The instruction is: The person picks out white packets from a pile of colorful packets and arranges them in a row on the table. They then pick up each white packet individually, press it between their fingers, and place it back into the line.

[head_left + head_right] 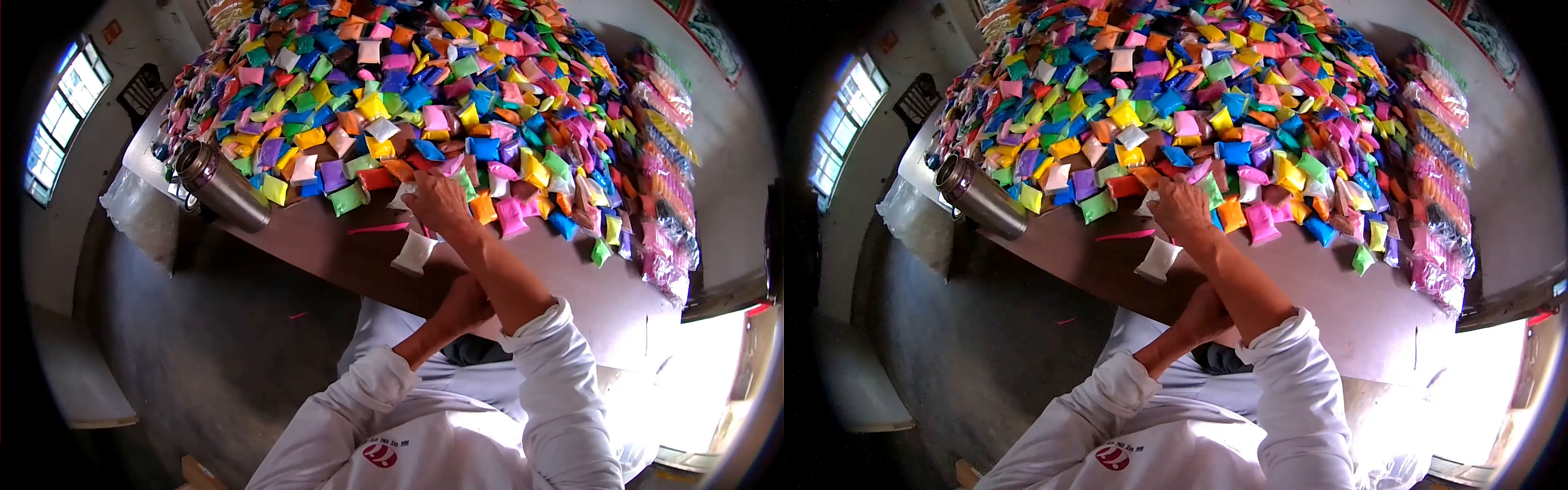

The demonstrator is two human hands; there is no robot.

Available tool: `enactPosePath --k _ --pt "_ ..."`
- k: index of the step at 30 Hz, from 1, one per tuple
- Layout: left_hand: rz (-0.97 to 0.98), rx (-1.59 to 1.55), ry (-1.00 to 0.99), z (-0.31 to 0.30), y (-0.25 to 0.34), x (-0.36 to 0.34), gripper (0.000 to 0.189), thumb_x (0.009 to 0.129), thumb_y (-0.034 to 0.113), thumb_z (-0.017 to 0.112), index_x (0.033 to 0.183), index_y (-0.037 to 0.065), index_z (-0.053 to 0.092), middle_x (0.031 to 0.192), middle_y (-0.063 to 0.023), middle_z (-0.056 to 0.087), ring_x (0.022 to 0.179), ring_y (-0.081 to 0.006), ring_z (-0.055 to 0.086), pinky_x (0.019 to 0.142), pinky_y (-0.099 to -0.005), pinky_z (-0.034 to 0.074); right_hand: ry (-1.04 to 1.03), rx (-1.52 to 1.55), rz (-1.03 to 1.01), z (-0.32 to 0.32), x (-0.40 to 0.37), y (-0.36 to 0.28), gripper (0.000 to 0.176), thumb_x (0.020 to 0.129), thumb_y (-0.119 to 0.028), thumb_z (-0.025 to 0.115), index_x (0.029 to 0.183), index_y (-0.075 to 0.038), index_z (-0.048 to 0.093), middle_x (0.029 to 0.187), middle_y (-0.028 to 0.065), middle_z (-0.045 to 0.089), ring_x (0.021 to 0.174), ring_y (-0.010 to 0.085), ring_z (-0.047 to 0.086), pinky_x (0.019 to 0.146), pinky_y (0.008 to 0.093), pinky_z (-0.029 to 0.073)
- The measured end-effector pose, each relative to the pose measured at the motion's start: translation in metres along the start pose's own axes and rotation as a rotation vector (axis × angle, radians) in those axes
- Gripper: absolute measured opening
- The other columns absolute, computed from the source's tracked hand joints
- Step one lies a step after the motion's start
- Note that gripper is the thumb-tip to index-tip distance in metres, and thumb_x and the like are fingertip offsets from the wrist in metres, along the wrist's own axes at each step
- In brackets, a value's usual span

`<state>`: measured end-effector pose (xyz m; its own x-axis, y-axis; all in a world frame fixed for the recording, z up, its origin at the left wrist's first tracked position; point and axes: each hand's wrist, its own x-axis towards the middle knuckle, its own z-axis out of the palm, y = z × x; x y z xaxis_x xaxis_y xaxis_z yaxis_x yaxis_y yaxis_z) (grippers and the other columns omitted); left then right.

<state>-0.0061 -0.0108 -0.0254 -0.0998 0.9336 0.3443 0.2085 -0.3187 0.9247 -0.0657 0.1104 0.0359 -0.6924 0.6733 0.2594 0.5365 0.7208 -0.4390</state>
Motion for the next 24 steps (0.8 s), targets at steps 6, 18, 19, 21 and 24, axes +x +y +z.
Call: enactPosePath --k 6,18,19,21,24 --pt "-0.057 0.004 -0.033 -0.003 0.011 0.004 0.016 0.083 0.01 0.06 0.096 0.001 0.059 0.083 -0.0128 0.063 0.074 -0.0191 0.061 0.065 -0.0306 0.048 -0.072 0.201 -0.075 -0.026 -0.001 0.011 0.035 0.072 -0.024 0.069 0.1 -0.005 0.061 0.096 0.0189 0.06 0.091 0.0339 0.059 0.08 0.041 0.047" --pt "-0.065 0.044 -0.046 -0.008 0.031 0.01 0.025 0.086 0.025 0.061 0.077 0.001 0.058 0.066 -0.005 0.054 0.057 -0.0097 0.049 0.052 -0.0239 0.039 -0.188 1.328 0.264 -0.094 -0.116 0.113 0.026 0.078 -0.011 0.069 0.102 -0.001 0.063 0.089 0.003 0.065 0.08 0.0119 0.061 0.075 0.0267 0.048" --pt "-0.077 0.017 -0.029 -0.007 0.032 0.01 0.027 0.086 0.026 0.06 0.076 0.002 0.058 0.065 -0.0045 0.053 0.057 -0.009 0.048 0.051 -0.0236 0.038 -0.199 1.347 0.265 -0.09 -0.123 0.122 0.027 0.078 -0.013 0.07 0.101 -0.001 0.062 0.089 0.0046 0.065 0.08 0.0139 0.062 0.073 0.0271 0.049" --pt "-0.116 0.01 -0.049 -0.007 0.032 0.009 0.03 0.086 0.029 0.06 0.076 0.002 0.057 0.066 -0.0052 0.052 0.057 -0.0087 0.047 0.051 -0.0236 0.037 -0.224 1.395 0.316 -0.087 -0.139 0.127 0.025 0.078 -0.012 0.069 0.099 0.0 0.062 0.087 0.0061 0.066 0.079 0.015 0.063 0.072 0.0283 0.05" --pt "-0.171 0.165 -0.089 -0.011 0.028 0.009 0.033 0.086 0.033 0.059 0.081 0.001 0.057 0.063 -0.0063 0.052 0.057 -0.0109 0.049 0.052 -0.0244 0.039 -0.275 1.424 0.302 -0.081 -0.154 0.127 0.025 0.079 -0.012 0.069 0.098 0.001 0.062 0.086 0.0052 0.066 0.077 0.0134 0.063 0.071 0.0266 0.05"
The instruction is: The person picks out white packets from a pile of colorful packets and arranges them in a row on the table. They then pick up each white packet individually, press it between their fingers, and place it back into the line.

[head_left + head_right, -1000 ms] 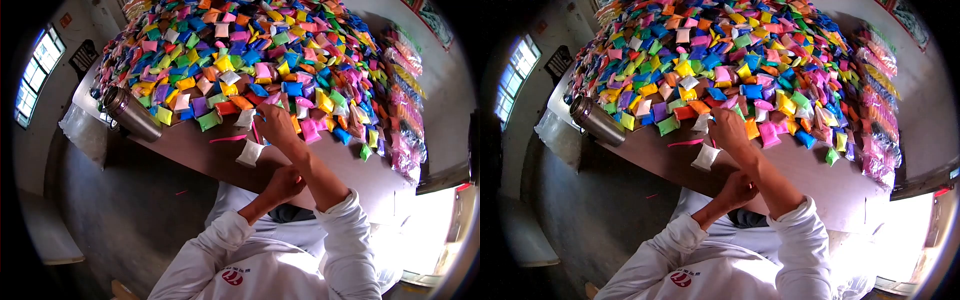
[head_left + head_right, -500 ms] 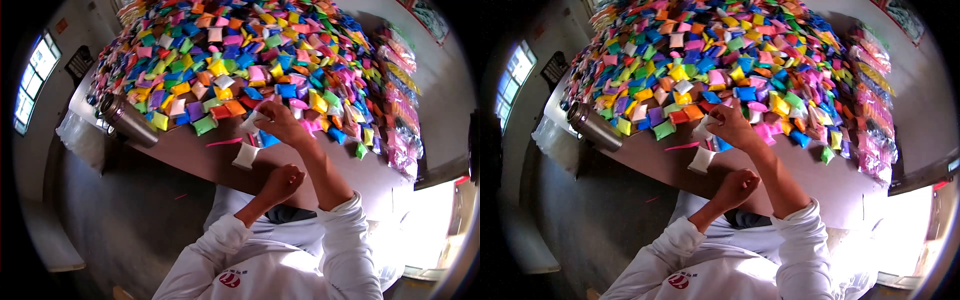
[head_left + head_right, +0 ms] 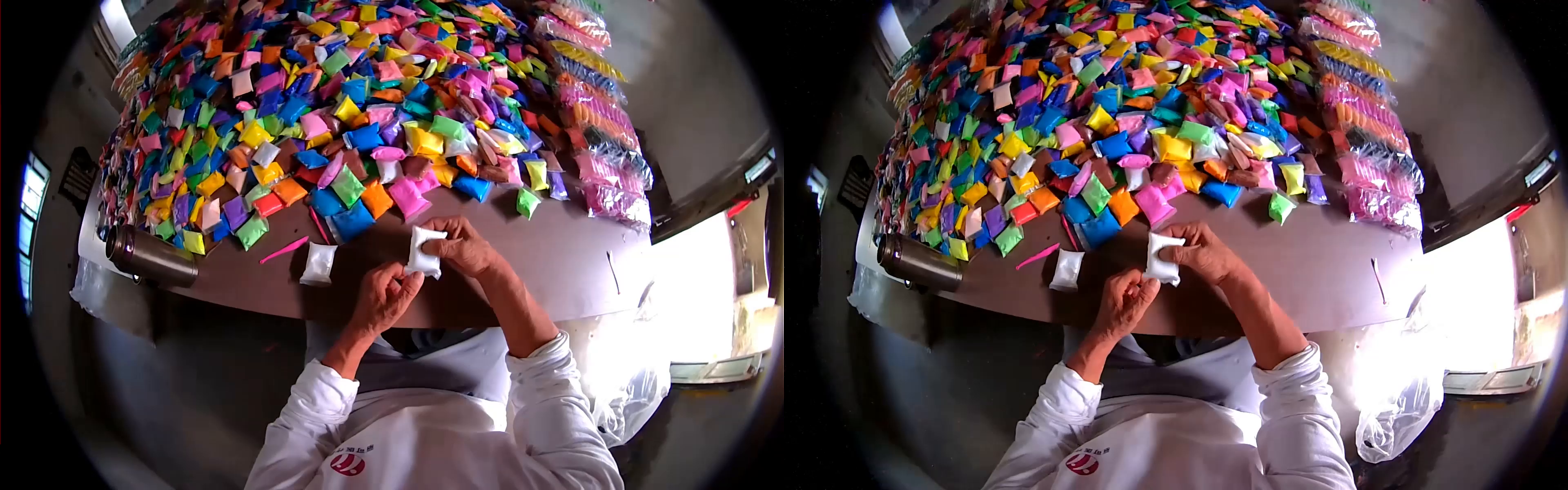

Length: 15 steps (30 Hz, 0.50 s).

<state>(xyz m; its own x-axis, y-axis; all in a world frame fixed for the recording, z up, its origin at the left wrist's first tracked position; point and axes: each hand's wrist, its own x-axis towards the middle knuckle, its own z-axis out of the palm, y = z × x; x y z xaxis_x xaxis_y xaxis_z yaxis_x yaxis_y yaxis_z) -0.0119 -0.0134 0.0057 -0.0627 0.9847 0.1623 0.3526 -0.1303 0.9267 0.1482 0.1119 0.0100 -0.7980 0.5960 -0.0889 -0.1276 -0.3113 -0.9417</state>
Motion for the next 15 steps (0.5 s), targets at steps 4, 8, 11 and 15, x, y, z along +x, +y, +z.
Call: enactPosePath --k 4,8,11,15 --pt "0.072 -0.041 0.087 0.008 -0.004 0.0 0.037 0.088 0.038 0.056 0.085 0.001 0.057 0.063 -0.0066 0.054 0.057 -0.0117 0.051 0.052 -0.0254 0.041 -0.047 0.058 -0.027 0.009 -0.005 0.01 0.023 0.083 -0.018 0.066 0.098 -0.001 0.061 0.084 0.0022 0.064 0.073 0.01 0.06 0.066 0.0245 0.048" --pt "-0.013 -0.082 0.041 0.008 -0.005 0.001 0.036 0.091 0.034 0.051 0.091 -0.001 0.056 0.067 -0.0121 0.056 0.059 -0.0198 0.056 0.054 -0.0307 0.044 -0.038 -0.072 0.032 0.019 -0.012 -0.001 0.03 0.086 -0.026 0.064 0.1 -0.001 0.058 0.079 0.0034 0.063 0.065 0.0083 0.058 0.052 0.0208 0.046" --pt "-0.043 -0.107 0.035 0.008 -0.003 0.0 0.038 0.092 0.035 0.049 0.091 -0.002 0.056 0.069 -0.013 0.058 0.061 -0.0209 0.058 0.056 -0.0308 0.045 -0.004 -0.033 0.126 0.017 -0.012 0.0 0.03 0.085 -0.026 0.065 0.098 -0.001 0.058 0.077 0.004 0.062 0.063 0.0081 0.057 0.049 0.0199 0.045" --pt "-0.043 -0.063 0.011 0.005 -0.002 -0.001 0.04 0.093 0.036 0.047 0.09 -0.002 0.056 0.07 -0.0127 0.059 0.062 -0.0204 0.059 0.056 -0.0304 0.046 -0.065 -0.093 0.055 0.018 -0.011 0.001 0.031 0.084 -0.026 0.067 0.099 0.0 0.058 0.074 0.0032 0.062 0.06 0.0087 0.056 0.049 0.0209 0.045"
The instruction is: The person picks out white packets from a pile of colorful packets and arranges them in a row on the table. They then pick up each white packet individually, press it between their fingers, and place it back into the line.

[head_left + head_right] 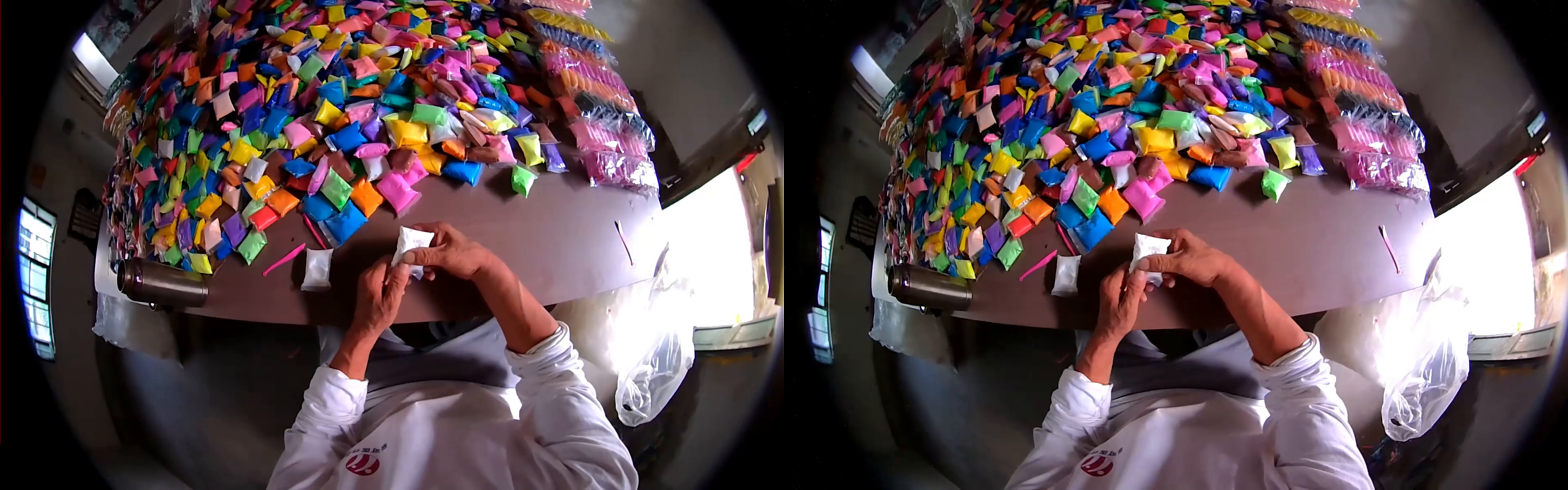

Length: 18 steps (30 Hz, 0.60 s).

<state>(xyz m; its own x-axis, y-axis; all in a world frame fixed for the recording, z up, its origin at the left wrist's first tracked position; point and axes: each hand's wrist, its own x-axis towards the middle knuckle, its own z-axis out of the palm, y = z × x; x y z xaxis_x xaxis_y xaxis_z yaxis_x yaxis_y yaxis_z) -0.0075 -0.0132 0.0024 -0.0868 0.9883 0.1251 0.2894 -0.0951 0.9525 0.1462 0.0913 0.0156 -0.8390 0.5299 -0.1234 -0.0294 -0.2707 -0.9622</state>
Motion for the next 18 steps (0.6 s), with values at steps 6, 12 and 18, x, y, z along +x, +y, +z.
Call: enactPosePath --k 6,12,18 --pt "0.011 -0.036 -0.016 -0.001 -0.001 -0.001 0.038 0.094 0.035 0.046 0.088 -0.001 0.056 0.071 -0.0093 0.059 0.064 -0.015 0.058 0.057 -0.0269 0.046 0.082 -0.027 -0.046 0.006 -0.002 0.001 0.029 0.084 -0.026 0.067 0.095 0.0 0.06 0.071 0.0036 0.062 0.055 0.0097 0.054 0.047 0.0223 0.043" --pt "-0.051 -0.199 -0.029 -0.005 0.002 -0.002 0.039 0.095 0.035 0.044 0.086 0.0 0.058 0.073 -0.0058 0.059 0.065 -0.0108 0.056 0.056 -0.0229 0.044 0.101 0.071 -0.032 0.01 0.001 0.007 0.036 0.089 -0.036 0.06 0.086 0.0 0.063 0.069 0.0053 0.062 0.055 0.01 0.054 0.045 0.0223 0.042" --pt "-0.027 -0.114 -0.03 -0.001 0.002 -0.002 0.041 0.094 0.038 0.044 0.084 0.001 0.06 0.07 -0.0048 0.059 0.062 -0.0097 0.054 0.056 -0.0227 0.044 0.122 0.031 -0.067 0.014 -0.001 0.003 0.039 0.092 -0.039 0.053 0.083 -0.002 0.063 0.064 0.0043 0.061 0.051 0.009 0.052 0.043 0.0209 0.039"
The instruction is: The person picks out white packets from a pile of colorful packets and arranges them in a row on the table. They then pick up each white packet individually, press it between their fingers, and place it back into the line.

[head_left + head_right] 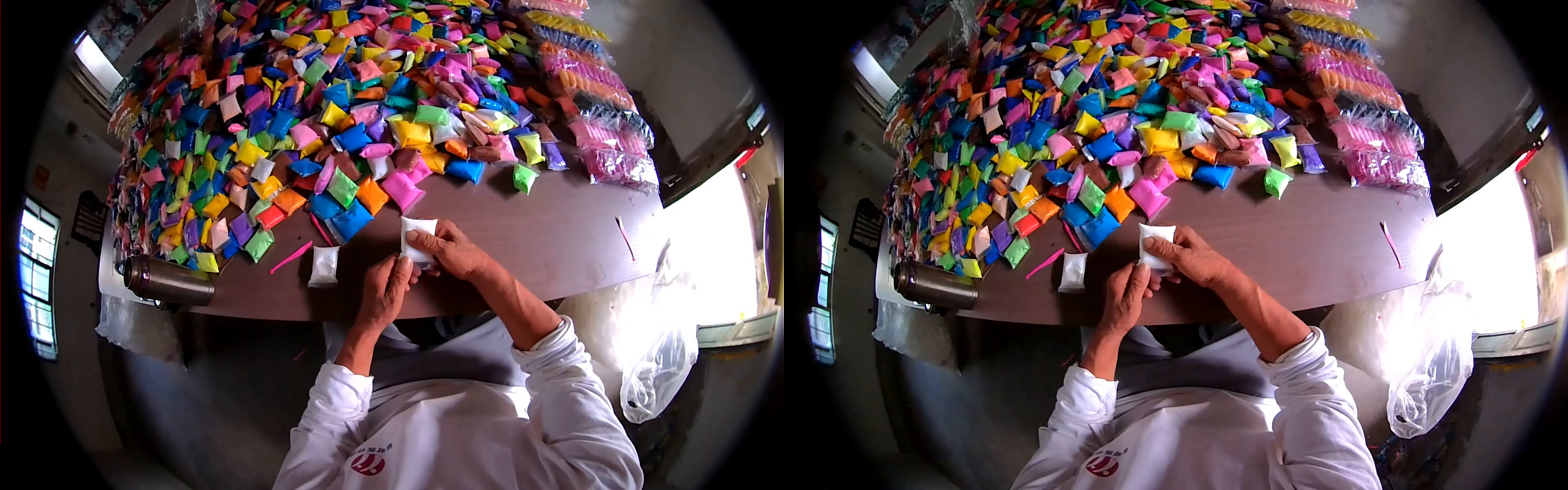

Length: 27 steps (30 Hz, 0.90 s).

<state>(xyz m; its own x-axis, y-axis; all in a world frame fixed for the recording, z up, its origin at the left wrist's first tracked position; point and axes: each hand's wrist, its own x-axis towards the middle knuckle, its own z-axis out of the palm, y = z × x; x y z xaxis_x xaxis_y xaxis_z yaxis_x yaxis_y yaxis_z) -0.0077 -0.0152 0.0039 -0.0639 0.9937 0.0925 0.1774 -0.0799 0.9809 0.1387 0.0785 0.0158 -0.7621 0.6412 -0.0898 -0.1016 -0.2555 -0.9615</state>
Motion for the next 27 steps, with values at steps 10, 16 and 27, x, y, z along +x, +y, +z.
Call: enactPosePath --k 10,16,27 --pt "0.022 -0.017 0.019 -0.001 0.0 0.0 0.039 0.094 0.036 0.046 0.085 0.001 0.059 0.069 -0.0055 0.059 0.06 -0.0102 0.053 0.055 -0.0229 0.043 -0.01 -0.047 -0.007 0.004 -0.005 -0.006 0.042 0.09 -0.044 0.055 0.078 -0.004 0.062 0.064 0.0026 0.06 0.049 0.0071 0.052 0.04 0.0198 0.037" --pt "0.04 0.057 0.027 0.001 -0.003 0.001 0.039 0.095 0.035 0.043 0.085 0.001 0.058 0.068 -0.0054 0.059 0.059 -0.0106 0.053 0.053 -0.0234 0.042 0.051 -0.186 -0.068 0.011 -0.004 -0.008 0.042 0.091 -0.043 0.053 0.076 -0.004 0.061 0.061 0.0016 0.059 0.047 0.0069 0.052 0.039 0.0203 0.036" --pt "-0.003 0.022 0.023 0.0 0.003 -0.001 0.036 0.097 0.032 0.042 0.086 0.001 0.058 0.07 -0.007 0.058 0.063 -0.0144 0.056 0.056 -0.0272 0.044 0.164 0.007 -0.029 0.003 -0.003 0.002 0.036 0.093 -0.037 0.052 0.092 -0.002 0.058 0.071 0.0028 0.059 0.056 0.0078 0.053 0.046 0.019 0.041"
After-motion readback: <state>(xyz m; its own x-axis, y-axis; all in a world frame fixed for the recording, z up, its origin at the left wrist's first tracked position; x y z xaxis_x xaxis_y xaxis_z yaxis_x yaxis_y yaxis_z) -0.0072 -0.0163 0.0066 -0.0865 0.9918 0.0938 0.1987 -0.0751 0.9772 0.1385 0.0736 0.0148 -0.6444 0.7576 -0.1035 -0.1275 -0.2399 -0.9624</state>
